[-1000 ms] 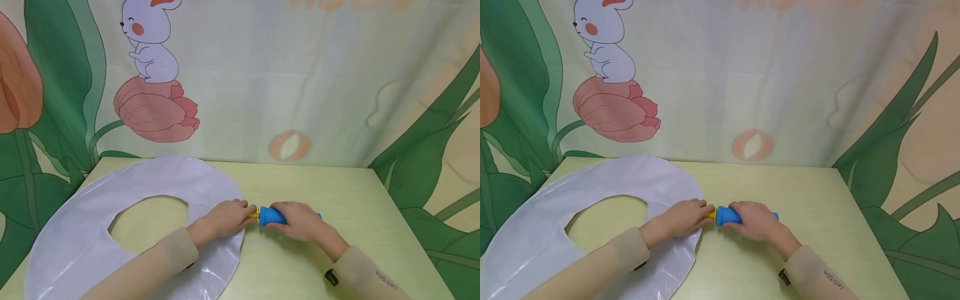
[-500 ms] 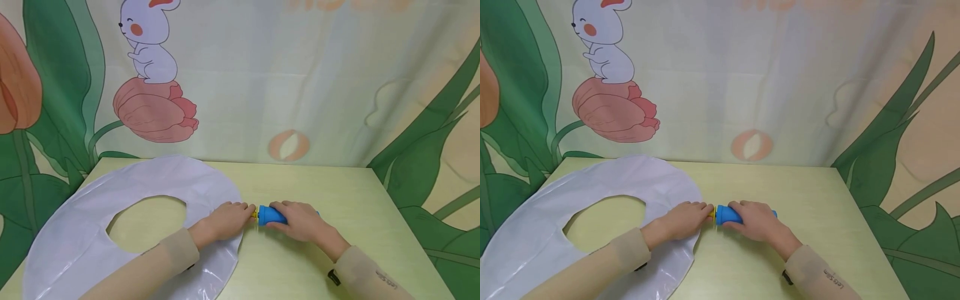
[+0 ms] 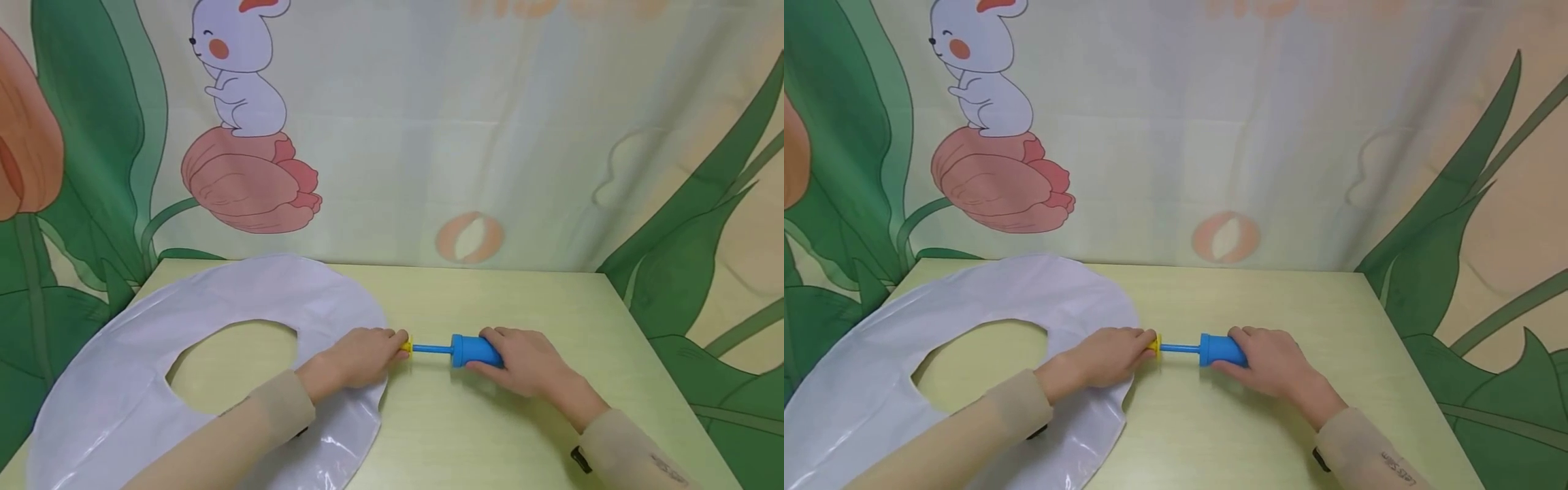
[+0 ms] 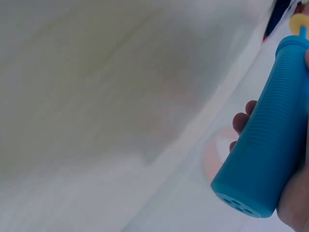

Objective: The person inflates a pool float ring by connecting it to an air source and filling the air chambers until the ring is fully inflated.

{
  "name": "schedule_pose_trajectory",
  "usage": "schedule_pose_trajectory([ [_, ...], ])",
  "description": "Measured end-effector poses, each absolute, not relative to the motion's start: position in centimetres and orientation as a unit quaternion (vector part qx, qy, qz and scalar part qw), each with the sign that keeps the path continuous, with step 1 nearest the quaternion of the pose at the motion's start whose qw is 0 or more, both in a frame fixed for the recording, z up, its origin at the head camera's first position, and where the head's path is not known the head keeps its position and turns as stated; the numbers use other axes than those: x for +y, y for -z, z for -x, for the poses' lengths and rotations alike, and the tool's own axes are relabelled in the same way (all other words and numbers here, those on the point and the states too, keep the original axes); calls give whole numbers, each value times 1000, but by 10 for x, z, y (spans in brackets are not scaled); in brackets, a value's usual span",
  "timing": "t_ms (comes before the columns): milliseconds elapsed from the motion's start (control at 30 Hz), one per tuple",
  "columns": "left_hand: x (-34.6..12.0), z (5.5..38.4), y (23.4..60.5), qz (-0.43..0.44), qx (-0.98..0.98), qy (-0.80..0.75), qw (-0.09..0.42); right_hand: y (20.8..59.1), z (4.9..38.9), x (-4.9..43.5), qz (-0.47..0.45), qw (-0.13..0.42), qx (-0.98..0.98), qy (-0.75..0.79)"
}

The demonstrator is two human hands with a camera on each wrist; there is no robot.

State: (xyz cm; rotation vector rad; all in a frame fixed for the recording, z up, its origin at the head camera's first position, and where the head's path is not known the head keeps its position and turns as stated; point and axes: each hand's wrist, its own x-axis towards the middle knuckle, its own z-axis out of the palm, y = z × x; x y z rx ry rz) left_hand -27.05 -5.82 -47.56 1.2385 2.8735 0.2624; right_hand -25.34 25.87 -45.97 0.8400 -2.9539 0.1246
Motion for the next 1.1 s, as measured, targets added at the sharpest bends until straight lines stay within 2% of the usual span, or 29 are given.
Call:
schedule_pose_trajectory([
  [267, -67, 274, 467, -373, 923, -94, -9, 448, 258, 277, -253, 81, -964, 12],
  [567, -69, 280, 465, -386, 919, -63, -52, 455, 263, 277, -264, 85, -961, -18],
  [700, -67, 282, 463, -397, 914, -64, -55, 457, 265, 266, -294, 110, -949, -23],
  [867, -60, 280, 457, -398, 914, -59, -55, 455, 266, 237, -311, 114, -943, -20],
  [1100, -50, 278, 449, -387, 919, -64, -28, 451, 269, 209, -334, 123, -934, -36],
])
